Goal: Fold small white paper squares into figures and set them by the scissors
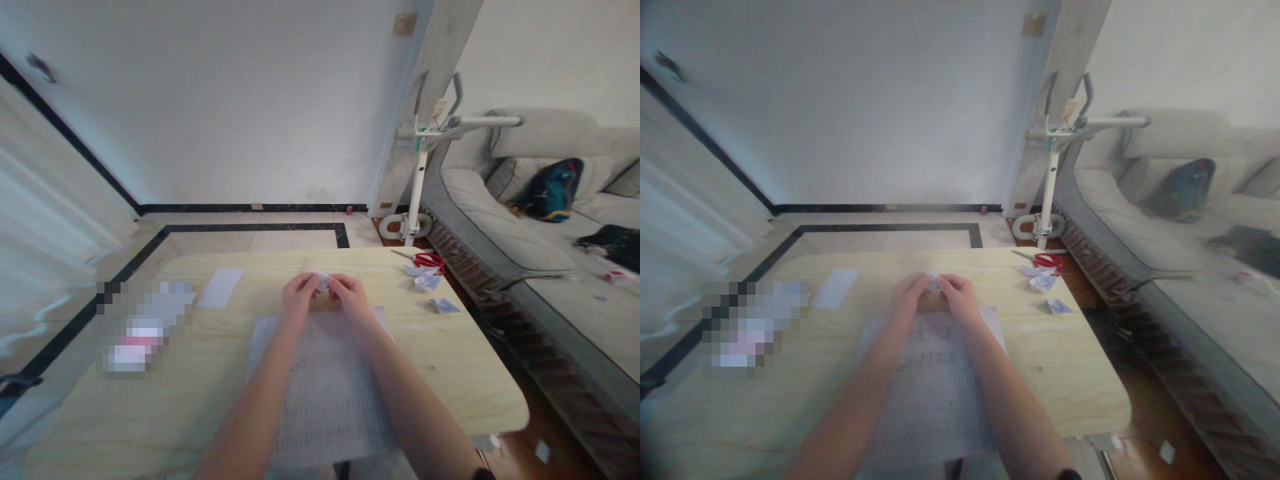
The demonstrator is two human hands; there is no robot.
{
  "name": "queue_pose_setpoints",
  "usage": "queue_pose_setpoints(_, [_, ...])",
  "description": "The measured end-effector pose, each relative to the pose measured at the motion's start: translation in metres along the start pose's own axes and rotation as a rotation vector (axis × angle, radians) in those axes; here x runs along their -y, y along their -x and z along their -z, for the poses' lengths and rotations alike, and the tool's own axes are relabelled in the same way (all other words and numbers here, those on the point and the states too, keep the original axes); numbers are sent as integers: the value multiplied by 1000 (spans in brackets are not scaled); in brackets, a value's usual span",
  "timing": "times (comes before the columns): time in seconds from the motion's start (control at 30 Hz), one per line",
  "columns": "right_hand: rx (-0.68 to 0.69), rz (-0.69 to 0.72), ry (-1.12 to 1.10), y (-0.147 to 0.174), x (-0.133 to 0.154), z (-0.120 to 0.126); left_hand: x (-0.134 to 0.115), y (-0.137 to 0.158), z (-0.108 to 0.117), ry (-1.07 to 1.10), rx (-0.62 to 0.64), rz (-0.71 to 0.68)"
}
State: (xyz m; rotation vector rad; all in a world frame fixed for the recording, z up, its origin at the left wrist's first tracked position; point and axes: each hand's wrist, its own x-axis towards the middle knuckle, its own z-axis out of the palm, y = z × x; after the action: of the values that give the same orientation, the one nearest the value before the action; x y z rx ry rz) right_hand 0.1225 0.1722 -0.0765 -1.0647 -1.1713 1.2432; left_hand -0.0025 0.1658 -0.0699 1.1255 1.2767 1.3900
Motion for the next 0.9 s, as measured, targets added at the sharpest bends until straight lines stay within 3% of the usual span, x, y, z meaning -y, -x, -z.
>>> queue_pose_setpoints(0.37, [-78, 117, 169, 0, -3, -1, -3, 2, -1, -66, 28, -25])
queue_pose_setpoints(0.7, [-65, 89, 140, 1, -9, -2, 1, -1, 0, -14, 5, -6])
queue_pose_setpoints(0.9, [-78, 101, 140, 1, -4, -2, -2, 1, 1, -10, 57, -23])
